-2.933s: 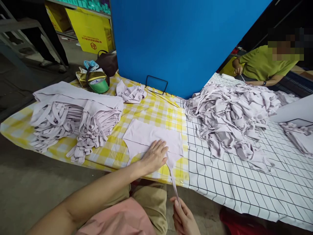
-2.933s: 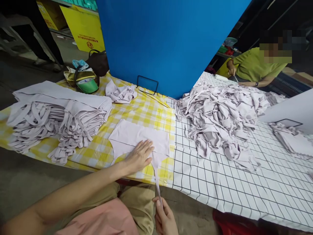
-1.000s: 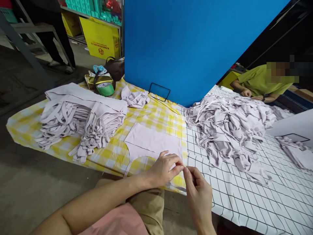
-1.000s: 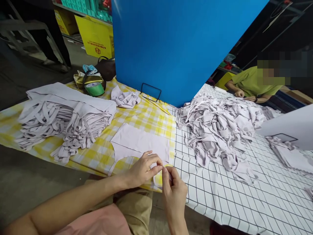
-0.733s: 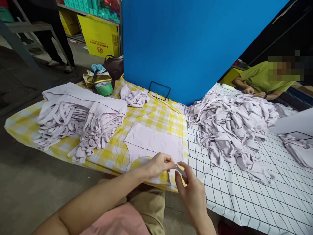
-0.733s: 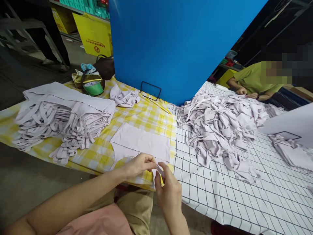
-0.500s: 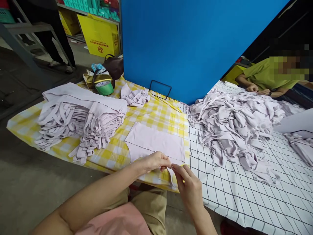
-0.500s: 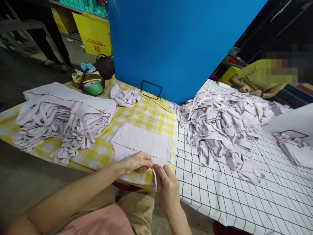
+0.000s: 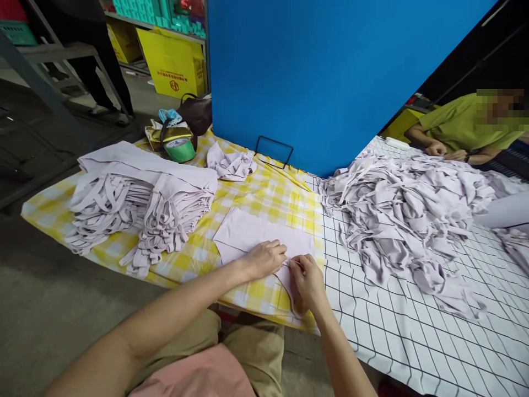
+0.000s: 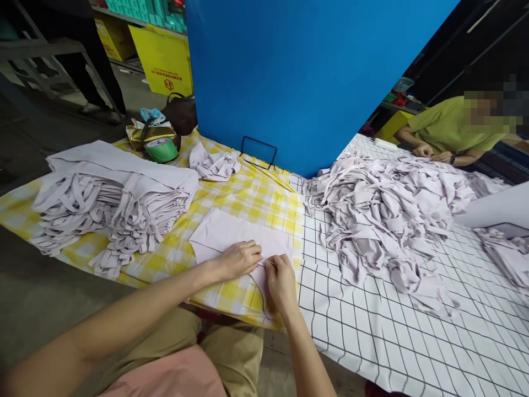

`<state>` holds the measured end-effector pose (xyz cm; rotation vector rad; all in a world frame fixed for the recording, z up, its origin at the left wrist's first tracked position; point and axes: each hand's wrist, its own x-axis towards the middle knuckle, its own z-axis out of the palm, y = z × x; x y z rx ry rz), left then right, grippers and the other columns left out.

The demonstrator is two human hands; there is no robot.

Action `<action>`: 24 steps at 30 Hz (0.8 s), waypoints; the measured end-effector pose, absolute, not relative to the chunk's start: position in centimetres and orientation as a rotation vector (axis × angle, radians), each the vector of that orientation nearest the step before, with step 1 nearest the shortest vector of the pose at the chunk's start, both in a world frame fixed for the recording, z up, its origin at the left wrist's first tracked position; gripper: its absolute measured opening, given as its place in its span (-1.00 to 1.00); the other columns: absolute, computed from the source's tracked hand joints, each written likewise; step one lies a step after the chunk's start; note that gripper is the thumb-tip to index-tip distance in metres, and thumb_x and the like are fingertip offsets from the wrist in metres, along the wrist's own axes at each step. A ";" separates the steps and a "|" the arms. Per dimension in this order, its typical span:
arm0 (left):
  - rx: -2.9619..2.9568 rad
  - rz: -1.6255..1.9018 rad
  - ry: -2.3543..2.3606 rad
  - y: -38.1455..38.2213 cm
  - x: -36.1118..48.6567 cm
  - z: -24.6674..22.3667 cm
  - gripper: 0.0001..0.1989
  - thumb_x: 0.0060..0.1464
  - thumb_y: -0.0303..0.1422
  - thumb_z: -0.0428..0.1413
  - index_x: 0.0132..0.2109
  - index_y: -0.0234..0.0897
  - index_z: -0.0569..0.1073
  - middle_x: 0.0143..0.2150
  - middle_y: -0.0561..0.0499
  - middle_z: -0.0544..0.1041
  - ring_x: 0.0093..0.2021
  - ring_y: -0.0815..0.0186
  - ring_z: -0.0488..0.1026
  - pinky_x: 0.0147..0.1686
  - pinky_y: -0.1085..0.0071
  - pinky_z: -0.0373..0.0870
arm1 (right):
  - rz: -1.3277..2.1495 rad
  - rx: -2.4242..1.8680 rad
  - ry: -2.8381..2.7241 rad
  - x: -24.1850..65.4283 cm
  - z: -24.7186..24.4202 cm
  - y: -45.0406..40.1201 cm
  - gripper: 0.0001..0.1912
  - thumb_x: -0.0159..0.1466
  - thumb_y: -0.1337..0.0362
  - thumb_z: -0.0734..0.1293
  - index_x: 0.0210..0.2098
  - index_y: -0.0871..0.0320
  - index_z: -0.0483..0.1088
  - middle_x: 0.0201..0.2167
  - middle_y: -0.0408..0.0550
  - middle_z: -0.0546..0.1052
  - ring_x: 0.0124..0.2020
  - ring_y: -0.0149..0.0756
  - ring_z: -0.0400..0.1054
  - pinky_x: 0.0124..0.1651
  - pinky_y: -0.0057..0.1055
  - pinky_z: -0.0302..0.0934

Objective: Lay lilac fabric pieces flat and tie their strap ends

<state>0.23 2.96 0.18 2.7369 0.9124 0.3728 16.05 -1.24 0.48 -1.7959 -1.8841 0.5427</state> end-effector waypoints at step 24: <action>2.281 0.487 0.979 5.5 1.0 -1.2 -0.91 0.02 -0.47 0.11 -0.36 -0.31 0.53 -0.34 0.00 0.47 -0.23 0.29 0.37 -0.21 0.44 0.28 | 0.385 -1.950 -2.355 15.9 2.5 0.5 -0.81 0.20 0.49 0.17 -0.45 0.17 0.33 -0.45 -0.12 0.37 -0.53 -0.41 0.21 -0.49 -0.46 -0.13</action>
